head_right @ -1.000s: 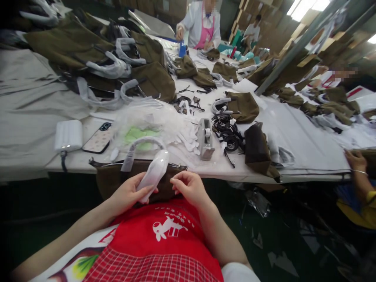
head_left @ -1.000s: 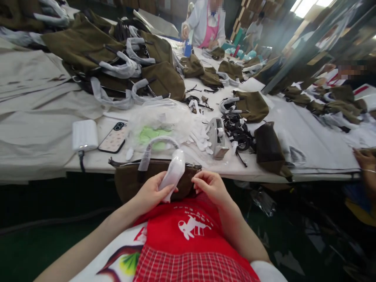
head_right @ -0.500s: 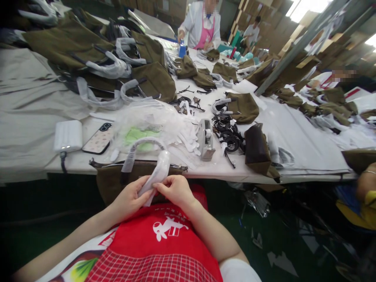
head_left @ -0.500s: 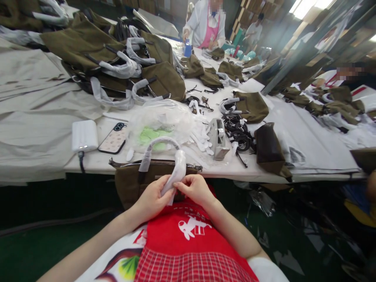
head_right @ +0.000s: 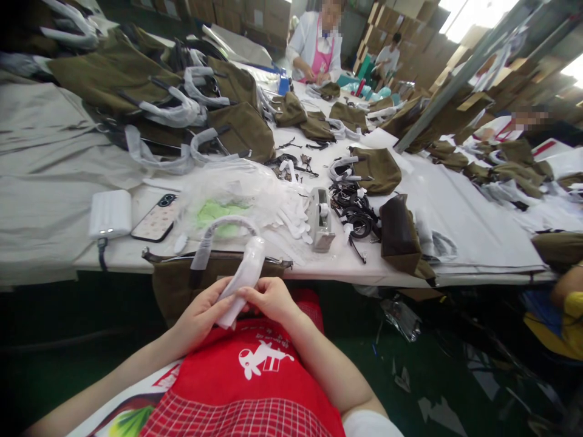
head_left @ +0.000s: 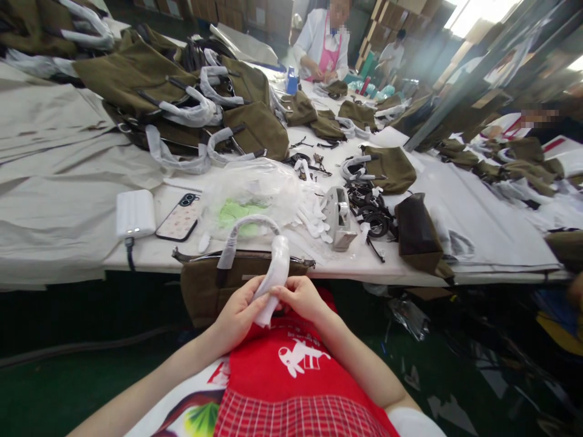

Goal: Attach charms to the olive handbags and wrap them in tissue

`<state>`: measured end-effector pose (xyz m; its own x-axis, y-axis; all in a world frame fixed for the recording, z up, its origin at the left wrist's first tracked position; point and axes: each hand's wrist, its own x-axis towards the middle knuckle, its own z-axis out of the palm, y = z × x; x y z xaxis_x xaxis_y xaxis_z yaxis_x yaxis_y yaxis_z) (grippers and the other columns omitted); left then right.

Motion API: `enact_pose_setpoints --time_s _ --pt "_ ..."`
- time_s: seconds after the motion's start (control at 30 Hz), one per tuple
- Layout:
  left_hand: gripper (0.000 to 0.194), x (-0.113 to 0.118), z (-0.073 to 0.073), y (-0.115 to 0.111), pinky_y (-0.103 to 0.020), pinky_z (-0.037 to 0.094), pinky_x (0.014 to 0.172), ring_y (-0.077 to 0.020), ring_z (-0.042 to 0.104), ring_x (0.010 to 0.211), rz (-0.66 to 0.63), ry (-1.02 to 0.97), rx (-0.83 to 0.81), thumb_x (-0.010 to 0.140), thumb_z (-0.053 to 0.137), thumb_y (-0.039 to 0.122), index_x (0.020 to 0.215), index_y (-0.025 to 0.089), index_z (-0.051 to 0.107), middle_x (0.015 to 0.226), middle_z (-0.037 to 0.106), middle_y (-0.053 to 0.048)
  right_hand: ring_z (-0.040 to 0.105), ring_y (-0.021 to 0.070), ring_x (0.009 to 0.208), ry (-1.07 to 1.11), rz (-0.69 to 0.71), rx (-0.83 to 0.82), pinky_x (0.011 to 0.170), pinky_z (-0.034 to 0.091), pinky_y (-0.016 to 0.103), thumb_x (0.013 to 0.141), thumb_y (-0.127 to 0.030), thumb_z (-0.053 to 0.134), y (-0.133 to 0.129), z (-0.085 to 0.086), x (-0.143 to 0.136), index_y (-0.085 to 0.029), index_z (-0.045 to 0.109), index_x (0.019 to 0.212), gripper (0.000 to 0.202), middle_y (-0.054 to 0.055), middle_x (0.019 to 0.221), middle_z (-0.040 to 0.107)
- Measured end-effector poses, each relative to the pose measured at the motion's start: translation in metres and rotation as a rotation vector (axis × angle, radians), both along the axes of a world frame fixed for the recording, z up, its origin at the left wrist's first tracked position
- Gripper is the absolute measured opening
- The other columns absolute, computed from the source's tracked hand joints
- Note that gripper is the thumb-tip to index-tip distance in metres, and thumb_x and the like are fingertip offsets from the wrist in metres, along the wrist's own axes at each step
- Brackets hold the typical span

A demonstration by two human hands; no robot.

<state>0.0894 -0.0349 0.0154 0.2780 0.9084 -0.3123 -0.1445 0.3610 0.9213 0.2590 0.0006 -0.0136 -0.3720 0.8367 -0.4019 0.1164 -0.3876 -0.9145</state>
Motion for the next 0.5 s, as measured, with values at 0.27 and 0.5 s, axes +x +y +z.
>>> enact_pose_setpoints --time_s 0.27,0.5 --pt "0.024 0.003 0.006 -0.002 -0.021 0.038 0.040 -0.0114 0.052 0.037 -0.071 -0.393 -0.213 0.088 0.052 0.039 0.090 0.015 0.052 0.060 0.065 -0.004 0.048 0.0082 0.045 0.319 -0.113 -0.064 0.048 0.039 0.020 0.060 -0.058 0.080 -0.002 0.005 -0.004 -0.018 0.055 0.065 0.048 -0.004 0.053 0.058" --pt "0.038 -0.011 0.001 0.005 -0.029 0.049 0.057 -0.0185 0.063 0.060 -0.133 0.097 0.017 0.085 0.051 0.043 0.110 0.015 0.055 0.079 0.069 -0.006 0.051 0.0083 0.048 0.227 -0.039 -0.066 0.051 0.041 0.021 0.065 -0.062 0.075 0.002 -0.007 0.004 -0.016 0.061 0.068 0.048 -0.002 0.058 0.061"
